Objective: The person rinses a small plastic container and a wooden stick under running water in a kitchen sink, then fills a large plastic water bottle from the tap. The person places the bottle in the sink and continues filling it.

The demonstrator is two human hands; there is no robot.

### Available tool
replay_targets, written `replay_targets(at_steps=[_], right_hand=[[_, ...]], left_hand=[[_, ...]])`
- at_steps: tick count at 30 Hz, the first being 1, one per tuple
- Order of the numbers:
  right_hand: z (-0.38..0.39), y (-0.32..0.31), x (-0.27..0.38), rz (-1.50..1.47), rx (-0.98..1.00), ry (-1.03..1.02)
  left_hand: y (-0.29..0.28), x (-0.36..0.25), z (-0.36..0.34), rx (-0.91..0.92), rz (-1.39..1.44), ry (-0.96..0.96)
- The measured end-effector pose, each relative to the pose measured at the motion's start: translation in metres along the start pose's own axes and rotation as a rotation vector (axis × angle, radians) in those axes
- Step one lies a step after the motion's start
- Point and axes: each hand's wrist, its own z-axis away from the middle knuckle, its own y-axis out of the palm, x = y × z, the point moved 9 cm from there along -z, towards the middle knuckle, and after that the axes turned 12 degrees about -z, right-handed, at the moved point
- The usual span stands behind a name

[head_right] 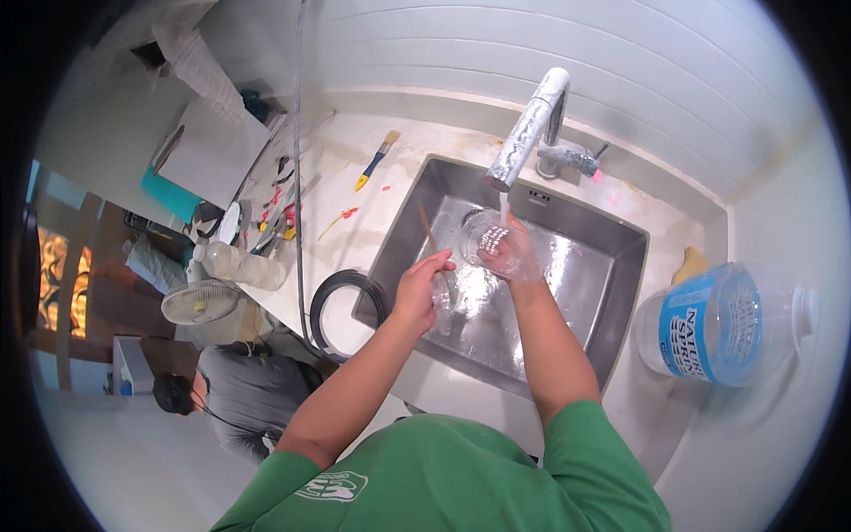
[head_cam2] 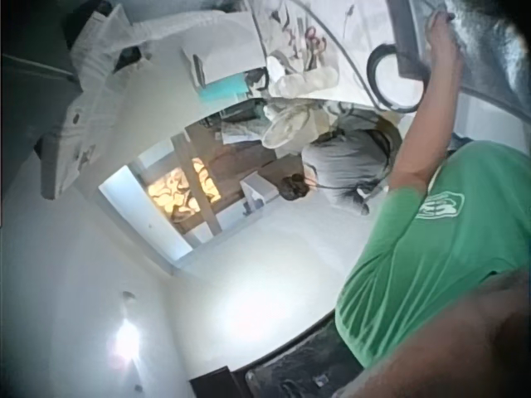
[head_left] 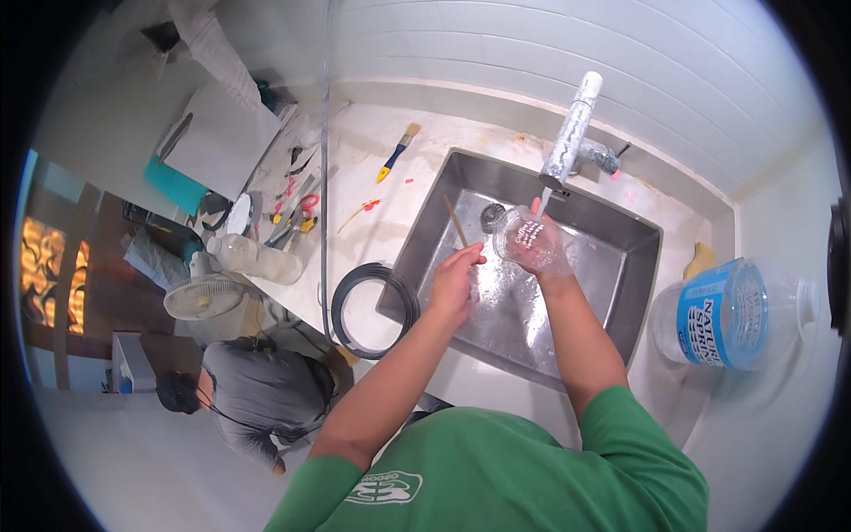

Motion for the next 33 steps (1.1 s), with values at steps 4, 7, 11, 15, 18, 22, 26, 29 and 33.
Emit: replay_targets(at_steps=[4,7,11,15,18,22,26,29,33], right_hand=[[-0.006,-0.005,-0.003,-0.119,0.195,0.022],[-0.024,-0.048,0.004,-0.195,0.179,0.080],[-0.017,-0.074,0.027,0.146,0.052,0.044],[0.047,-0.011,0.034,0.471,0.063,0.317],[0.071,0.009,0.046,0.542,0.235,0.372],[0.073,0.030,0.059,0.756,0.208,0.094],[0.063,0.026,0.078,1.078,0.101,-0.244],[0.086,0.054,0.077,1.284,0.019,-0.522],[0.084,0.031,0.082,1.066,0.029,-0.581]], left_hand=[[0.026,0.007,-0.008,0.071,-0.036,0.016],[0.032,0.007,-0.013,0.032,-0.129,0.085],[0.030,0.004,-0.033,-0.011,-0.193,0.151],[0.024,-0.017,-0.036,-0.088,-0.483,0.313],[0.038,-0.033,-0.034,-0.084,-0.672,0.425],[0.050,-0.032,-0.044,-0.039,-0.584,0.488],[0.047,0.002,-0.064,0.057,-0.386,0.205],[0.042,0.031,-0.058,0.195,-0.273,-0.103],[0.058,0.039,-0.036,0.478,-0.104,-0.256]])
